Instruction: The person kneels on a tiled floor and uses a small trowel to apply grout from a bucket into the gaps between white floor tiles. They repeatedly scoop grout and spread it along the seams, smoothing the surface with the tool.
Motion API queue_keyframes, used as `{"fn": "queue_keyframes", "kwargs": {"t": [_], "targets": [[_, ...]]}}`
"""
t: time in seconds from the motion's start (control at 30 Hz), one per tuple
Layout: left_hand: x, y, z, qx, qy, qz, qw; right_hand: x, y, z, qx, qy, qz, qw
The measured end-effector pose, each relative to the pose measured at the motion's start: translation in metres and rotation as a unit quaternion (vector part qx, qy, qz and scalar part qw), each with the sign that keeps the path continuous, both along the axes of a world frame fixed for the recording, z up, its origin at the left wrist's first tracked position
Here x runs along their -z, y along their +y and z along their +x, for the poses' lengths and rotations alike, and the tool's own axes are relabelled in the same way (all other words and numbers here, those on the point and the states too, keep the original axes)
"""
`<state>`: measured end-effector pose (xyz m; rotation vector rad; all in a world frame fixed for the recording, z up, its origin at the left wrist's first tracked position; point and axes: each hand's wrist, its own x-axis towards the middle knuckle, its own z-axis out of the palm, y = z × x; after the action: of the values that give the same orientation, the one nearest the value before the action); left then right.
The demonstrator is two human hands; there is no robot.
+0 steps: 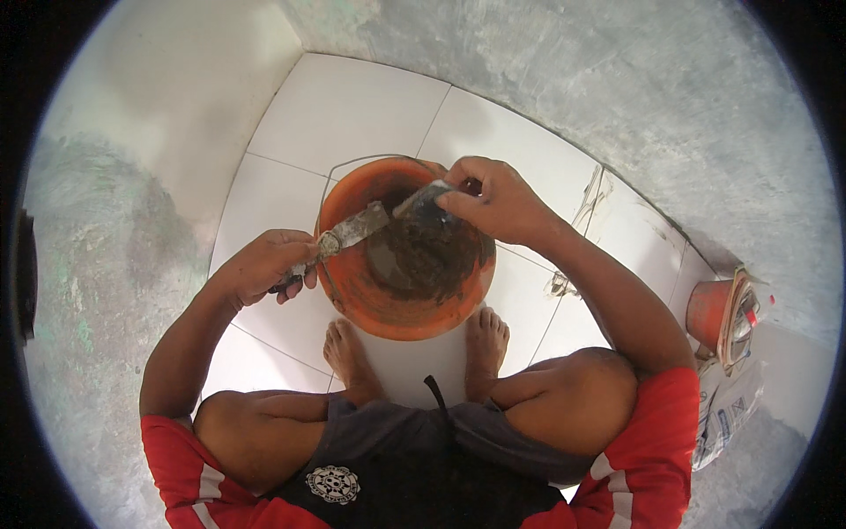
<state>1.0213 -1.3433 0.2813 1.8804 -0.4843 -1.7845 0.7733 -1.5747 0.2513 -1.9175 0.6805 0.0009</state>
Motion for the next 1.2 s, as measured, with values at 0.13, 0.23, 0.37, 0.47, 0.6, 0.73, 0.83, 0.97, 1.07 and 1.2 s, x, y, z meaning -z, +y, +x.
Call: {"fn": "queue_keyframes", "kwargs": {"t": [0.13,0.23,0.37,0.47,0.6,0.73,0.83,0.97,1.07,1.2], "targets": [[0.002,0.000,-0.003,0.040,-0.016,-0.019,0.999,-0.001,0.000,-0.002,0.041,-0.001,0.014,0.999],[0.005,-0.001,-0.011,0.130,-0.178,-0.087,0.971,0.002,0.001,-0.003,0.034,-0.012,0.014,0.999],[0.003,0.004,-0.022,0.208,-0.346,-0.188,0.895,0.005,-0.001,-0.004,0.057,-0.016,0.074,0.996],[0.001,0.003,-0.024,0.227,-0.366,-0.178,0.885,0.004,-0.001,-0.005,0.084,-0.029,0.130,0.987],[0.001,-0.001,-0.025,0.233,-0.369,-0.176,0.882,-0.004,0.003,-0.006,0.105,-0.021,0.150,0.983],[0.004,-0.003,-0.024,0.233,-0.353,-0.183,0.888,-0.011,0.005,-0.007,0.087,-0.007,0.140,0.986],[0.005,-0.004,-0.024,0.231,-0.345,-0.171,0.894,-0.010,0.005,-0.007,0.055,0.004,0.163,0.985],[0.005,-0.005,-0.025,0.227,-0.329,-0.169,0.901,0.000,0.008,-0.006,0.028,-0.053,0.238,0.969],[0.004,-0.007,-0.025,0.212,-0.294,-0.149,0.920,0.004,0.008,-0.008,0.011,-0.077,0.255,0.964],[0.005,-0.007,-0.026,0.191,-0.276,-0.139,0.932,0.002,0.003,-0.011,0.022,-0.001,0.195,0.981]]}}
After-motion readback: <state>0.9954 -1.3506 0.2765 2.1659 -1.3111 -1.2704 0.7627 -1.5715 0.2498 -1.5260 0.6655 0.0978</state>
